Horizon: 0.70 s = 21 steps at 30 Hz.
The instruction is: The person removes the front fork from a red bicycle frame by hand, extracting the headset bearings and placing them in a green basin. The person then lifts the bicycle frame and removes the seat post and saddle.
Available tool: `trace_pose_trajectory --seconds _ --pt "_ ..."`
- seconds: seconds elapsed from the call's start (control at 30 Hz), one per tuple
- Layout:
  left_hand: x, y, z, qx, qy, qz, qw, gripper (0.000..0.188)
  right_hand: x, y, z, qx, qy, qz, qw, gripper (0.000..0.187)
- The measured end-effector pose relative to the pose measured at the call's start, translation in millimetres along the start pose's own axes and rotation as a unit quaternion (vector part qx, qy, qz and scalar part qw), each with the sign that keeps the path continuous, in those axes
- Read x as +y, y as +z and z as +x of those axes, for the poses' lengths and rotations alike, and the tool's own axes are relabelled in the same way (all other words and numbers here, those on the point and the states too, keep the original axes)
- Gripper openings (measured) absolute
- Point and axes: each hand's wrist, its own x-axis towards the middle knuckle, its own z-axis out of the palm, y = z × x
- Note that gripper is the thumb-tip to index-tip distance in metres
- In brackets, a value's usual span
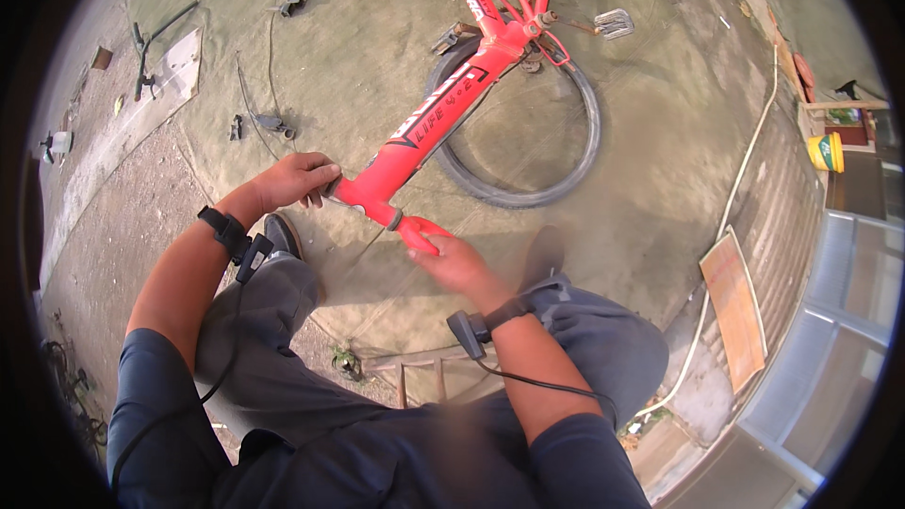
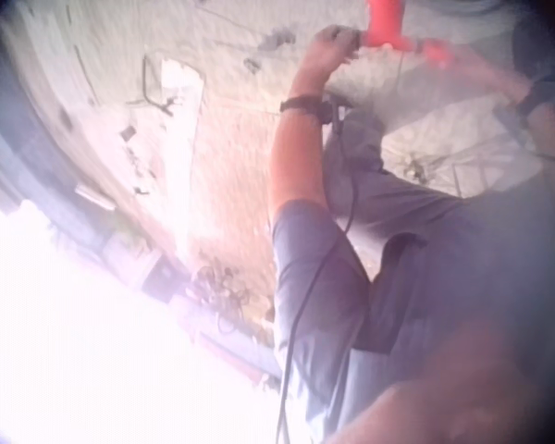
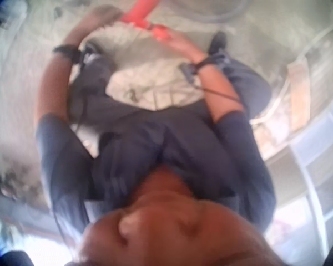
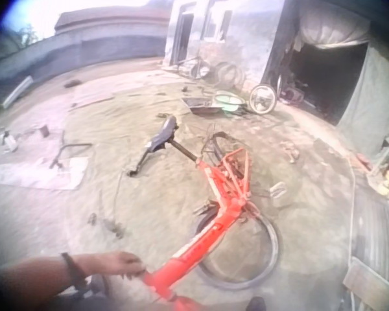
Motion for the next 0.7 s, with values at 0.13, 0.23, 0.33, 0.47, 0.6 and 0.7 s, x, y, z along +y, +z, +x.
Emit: trace_pose_trajectory --seconds 0.13,0.23,0.33,0.47,0.6,0.7 --pt "-4.7 4.7 -1.5 0.025 0.058 -0.012 0.998 0.041 1.9 1.0 0.5 0.003 -0.015 0.023 1.000 0.042" --pt "-7.2 5.9 -4.1 0.032 0.086 -0.022 0.995 0.042 3.0 0.5 1.0 -0.004 -0.016 0.025 1.000 0.041" --pt "-3.5 5.7 -2.9 0.032 0.059 0.005 0.998 0.044 3.4 -0.6 0.9 0.001 -0.017 0.007 1.000 0.040" --pt "4.6 7.3 0.9 0.049 -0.021 0.039 0.998 0.049 2.1 0.4 0.1 0.001 -0.024 0.025 0.999 0.040" --pt "5.9 9.2 3.5 0.058 -0.061 0.025 0.996 0.053 2.1 -0.8 0.6 -0.007 -0.007 0.014 1.000 0.039" --pt "-0.4 7.6 0.2 0.059 -0.011 -0.031 0.998 0.050 3.3 -0.7 0.7 -0.008 -0.018 0.016 1.000 0.040"
